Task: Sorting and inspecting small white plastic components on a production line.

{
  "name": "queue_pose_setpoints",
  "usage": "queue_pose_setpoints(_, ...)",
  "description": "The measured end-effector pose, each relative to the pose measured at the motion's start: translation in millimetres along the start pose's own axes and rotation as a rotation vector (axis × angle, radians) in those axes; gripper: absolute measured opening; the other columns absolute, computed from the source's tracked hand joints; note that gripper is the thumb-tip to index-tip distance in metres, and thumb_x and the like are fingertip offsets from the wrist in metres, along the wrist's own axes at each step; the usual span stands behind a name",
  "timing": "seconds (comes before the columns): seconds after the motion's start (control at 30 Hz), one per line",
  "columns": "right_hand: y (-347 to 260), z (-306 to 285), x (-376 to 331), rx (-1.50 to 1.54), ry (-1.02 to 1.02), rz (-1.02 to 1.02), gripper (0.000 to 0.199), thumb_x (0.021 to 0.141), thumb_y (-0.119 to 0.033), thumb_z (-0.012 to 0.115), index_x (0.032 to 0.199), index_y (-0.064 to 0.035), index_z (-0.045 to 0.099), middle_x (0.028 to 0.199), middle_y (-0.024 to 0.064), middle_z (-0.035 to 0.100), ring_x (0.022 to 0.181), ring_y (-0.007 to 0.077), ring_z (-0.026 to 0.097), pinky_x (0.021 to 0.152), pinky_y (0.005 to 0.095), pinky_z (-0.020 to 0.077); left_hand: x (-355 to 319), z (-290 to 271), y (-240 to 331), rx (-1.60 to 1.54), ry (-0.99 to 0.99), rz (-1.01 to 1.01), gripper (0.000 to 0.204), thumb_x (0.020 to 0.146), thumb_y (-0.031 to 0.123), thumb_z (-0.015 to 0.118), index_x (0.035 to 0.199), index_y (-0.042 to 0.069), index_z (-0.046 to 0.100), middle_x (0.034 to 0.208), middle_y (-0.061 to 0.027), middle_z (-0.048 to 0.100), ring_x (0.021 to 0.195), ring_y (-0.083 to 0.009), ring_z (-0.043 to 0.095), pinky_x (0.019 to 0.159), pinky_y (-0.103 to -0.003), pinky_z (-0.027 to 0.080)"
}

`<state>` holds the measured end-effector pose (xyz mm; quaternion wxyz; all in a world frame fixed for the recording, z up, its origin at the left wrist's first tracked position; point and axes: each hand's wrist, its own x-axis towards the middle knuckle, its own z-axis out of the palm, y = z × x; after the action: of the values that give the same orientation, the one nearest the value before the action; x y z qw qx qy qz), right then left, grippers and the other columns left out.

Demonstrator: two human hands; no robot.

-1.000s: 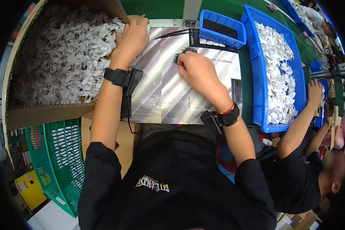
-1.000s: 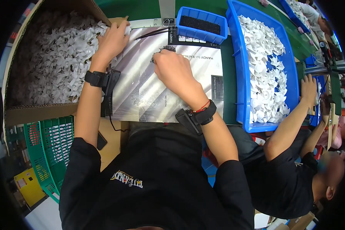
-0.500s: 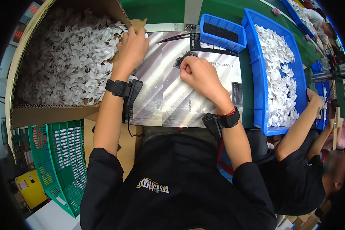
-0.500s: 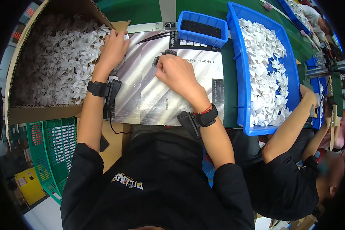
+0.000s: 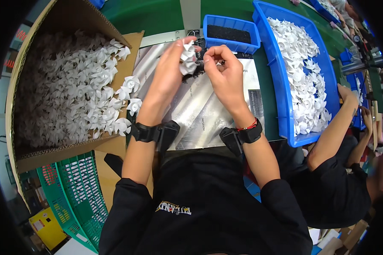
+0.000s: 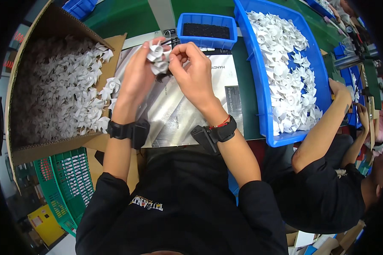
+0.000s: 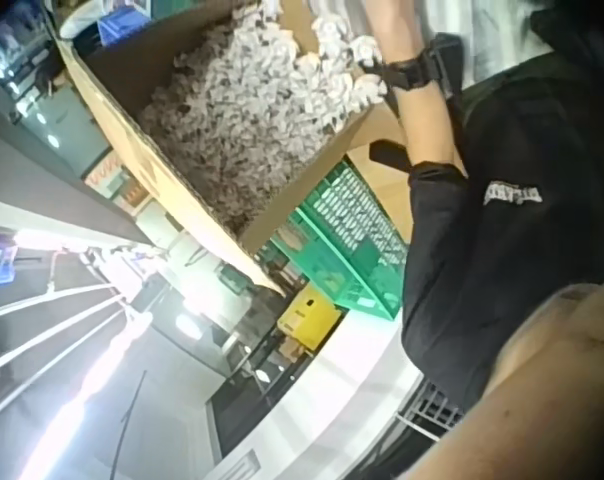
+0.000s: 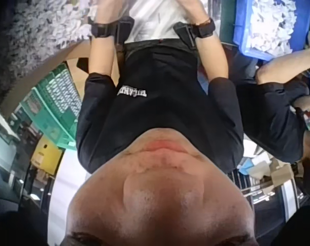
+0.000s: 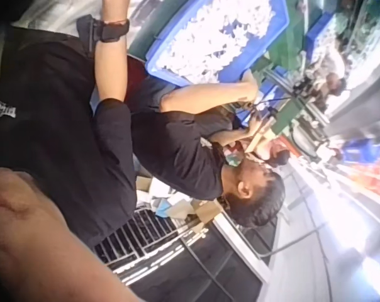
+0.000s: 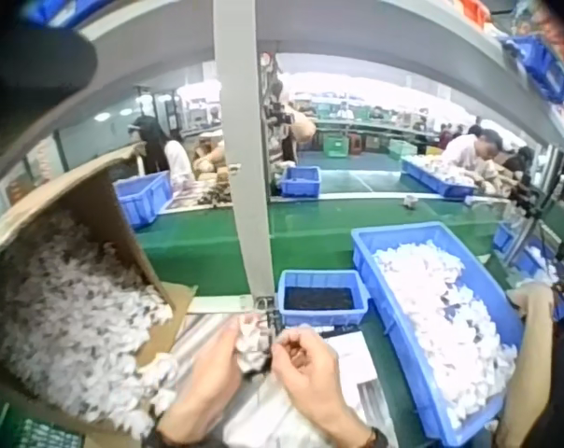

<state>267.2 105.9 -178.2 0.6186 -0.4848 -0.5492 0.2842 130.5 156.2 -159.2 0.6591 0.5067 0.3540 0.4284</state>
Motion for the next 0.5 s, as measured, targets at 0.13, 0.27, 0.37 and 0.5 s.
queue_pose_setpoints(0.13,3,-1,3,-0.013,0.040,0.016,0.007,0.088,-0.004,0.061,0.093,0.0010,0.059,0.086,-0.0002,0.057,0.074,0.0043,0.051,0.061,0.0174,0.0429,-1,16,-13,-0.304,-0.085,-0.083,0.046,0.103,0.039,0.033,0.123,0.001,0.053,0.108,-0.0077,0.061,0.097,-0.0148,0.058,0.089,-0.031,0.046)
queue_pose_setpoints(0.27,4,0,0,-0.020,0.003,0.081,0.008,0.088,-0.004,0.062,0.092,0.0012,0.059,0.084,-0.0012,0.055,0.072,0.0035,0.048,0.060,0.0173,0.0413,-6,18,-16,-0.352,-0.090,-0.115,0.047,0.103,0.041,0.033,0.120,0.002,0.052,0.109,-0.0083,0.060,0.100,-0.0149,0.057,0.090,-0.032,0.045)
queue_pose_setpoints(0.37,5,1,-2,-0.047,-0.035,0.081,0.008,0.087,-0.005,0.062,0.092,0.0011,0.059,0.083,-0.0018,0.054,0.071,0.0031,0.047,0.060,0.0172,0.0400,-8,14,-19,-0.321,-0.094,-0.099,0.046,0.103,0.042,0.032,0.118,0.004,0.051,0.110,-0.0077,0.059,0.102,-0.0151,0.057,0.091,-0.031,0.044)
queue_pose_setpoints(0.5,1,4,-1,0.014,-0.048,0.104,0.008,0.087,-0.004,0.062,0.092,0.0010,0.059,0.083,-0.0025,0.053,0.070,0.0028,0.045,0.061,0.0175,0.0389,-9,10,-17,-0.300,-0.135,-0.064,0.046,0.103,0.044,0.032,0.117,0.005,0.051,0.109,-0.0066,0.058,0.102,-0.0147,0.056,0.092,-0.031,0.043)
